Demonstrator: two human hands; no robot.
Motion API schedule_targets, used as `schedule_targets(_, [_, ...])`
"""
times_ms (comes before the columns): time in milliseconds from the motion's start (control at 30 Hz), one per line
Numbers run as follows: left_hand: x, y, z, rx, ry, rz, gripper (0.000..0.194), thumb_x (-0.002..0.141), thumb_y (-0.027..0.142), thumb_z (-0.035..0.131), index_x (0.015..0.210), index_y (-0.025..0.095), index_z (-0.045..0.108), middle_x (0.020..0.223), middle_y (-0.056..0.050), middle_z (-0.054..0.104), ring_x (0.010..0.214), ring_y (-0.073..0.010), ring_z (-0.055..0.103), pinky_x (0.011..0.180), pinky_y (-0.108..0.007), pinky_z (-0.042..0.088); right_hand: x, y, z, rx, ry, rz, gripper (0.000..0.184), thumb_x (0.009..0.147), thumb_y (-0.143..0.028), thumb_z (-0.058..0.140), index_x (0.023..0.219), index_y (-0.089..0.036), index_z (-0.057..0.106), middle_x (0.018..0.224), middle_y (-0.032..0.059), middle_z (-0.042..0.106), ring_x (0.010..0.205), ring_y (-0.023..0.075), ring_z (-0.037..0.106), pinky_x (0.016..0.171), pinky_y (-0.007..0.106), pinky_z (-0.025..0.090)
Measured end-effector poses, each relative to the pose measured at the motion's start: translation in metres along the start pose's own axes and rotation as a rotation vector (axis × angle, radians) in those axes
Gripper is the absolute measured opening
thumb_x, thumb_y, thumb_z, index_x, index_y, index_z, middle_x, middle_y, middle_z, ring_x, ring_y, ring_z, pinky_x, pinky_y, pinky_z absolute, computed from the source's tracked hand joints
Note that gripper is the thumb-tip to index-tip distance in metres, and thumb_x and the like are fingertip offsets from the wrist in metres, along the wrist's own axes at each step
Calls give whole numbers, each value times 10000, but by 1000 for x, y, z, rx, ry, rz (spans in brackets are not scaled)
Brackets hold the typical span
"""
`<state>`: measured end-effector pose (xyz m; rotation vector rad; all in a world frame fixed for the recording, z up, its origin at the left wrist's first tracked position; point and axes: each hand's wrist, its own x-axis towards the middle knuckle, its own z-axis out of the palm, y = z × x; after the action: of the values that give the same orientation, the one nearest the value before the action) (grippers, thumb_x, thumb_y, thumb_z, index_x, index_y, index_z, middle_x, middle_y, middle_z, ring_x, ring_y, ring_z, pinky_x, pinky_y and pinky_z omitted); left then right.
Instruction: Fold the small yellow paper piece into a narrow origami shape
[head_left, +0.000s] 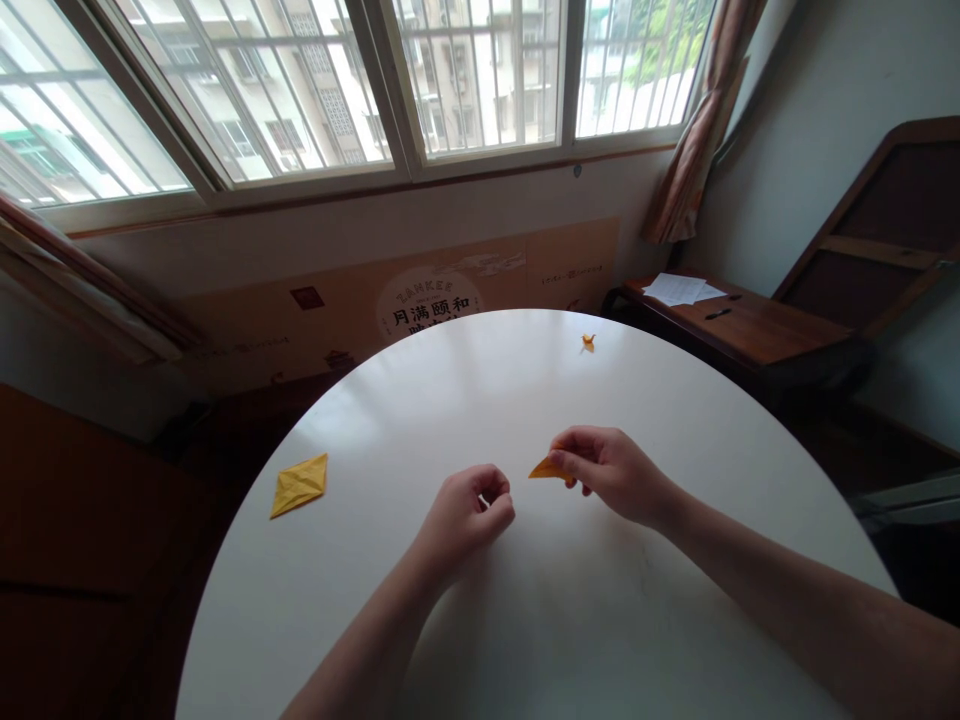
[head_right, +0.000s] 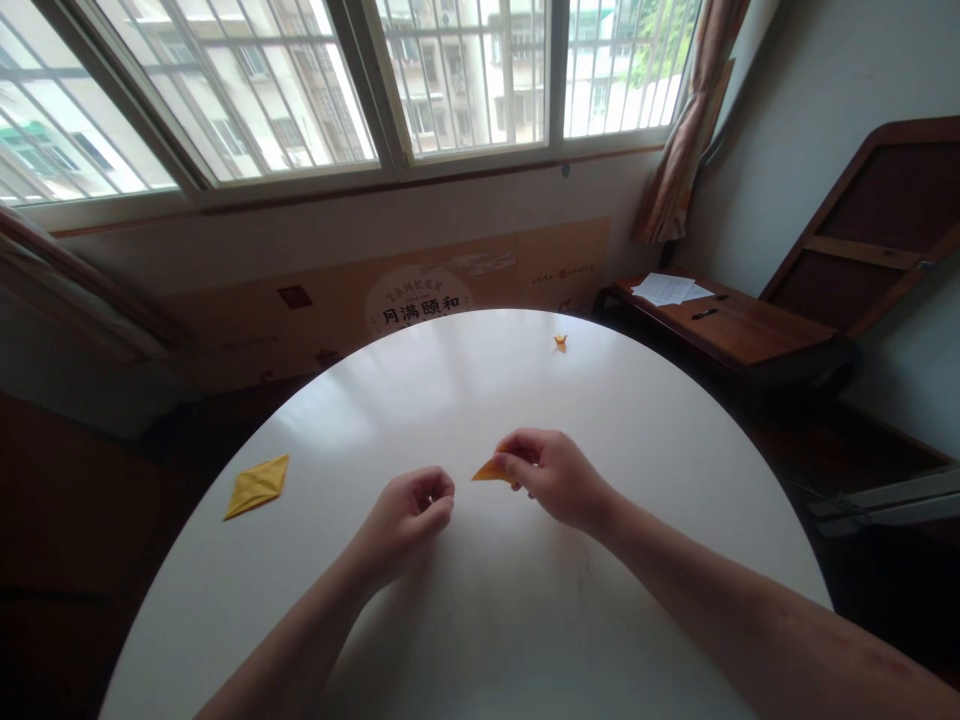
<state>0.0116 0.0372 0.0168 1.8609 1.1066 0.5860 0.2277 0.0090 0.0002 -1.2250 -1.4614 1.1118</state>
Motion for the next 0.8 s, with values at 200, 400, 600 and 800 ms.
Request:
schedule_targets(200, [1, 0, 1, -48, 18, 55, 206, 807, 357, 573, 783, 160, 627, 719, -18, 596, 660, -149, 519, 579, -237, 391, -1, -3, 1, -40, -23, -15, 182, 879, -341, 649, 852, -168, 700, 727, 20, 679, 619, 137, 586, 531, 236, 455])
schedule_targets(400, [-3, 3, 13, -28, -107, 12, 249, 810, 364, 618, 679, 153, 632, 634, 1, 543, 608, -126, 451, 537, -220, 345, -12, -10, 16, -156, -118, -133, 126, 880, -280, 664, 831, -184, 729, 758, 21, 719, 674, 150, 606, 601, 253, 452])
schedule_targets(600, [1, -1, 11, -113, -2, -35, 237, 782, 358, 625, 685, 143, 600, 640, 4, 510, 624, -131, 435, 550, -236, 327, -8, -8, 11, -108, -108, -103, 199, 870, -345, 692, 974, -178, 720, 839, 45, 723, 734, 169, 625, 604, 254, 459])
schedule_targets(800, [1, 1, 13, -162, -5, -24, 220, 753, 341, 616, 660, 146, 571, 619, 18, 458, 613, -127, 409, 543, -243, 301, -8, -5, 14, -76, -123, -70, 178, 883, -340, 675, 896, -170, 725, 780, 29, 690, 708, 158, 598, 609, 256, 446])
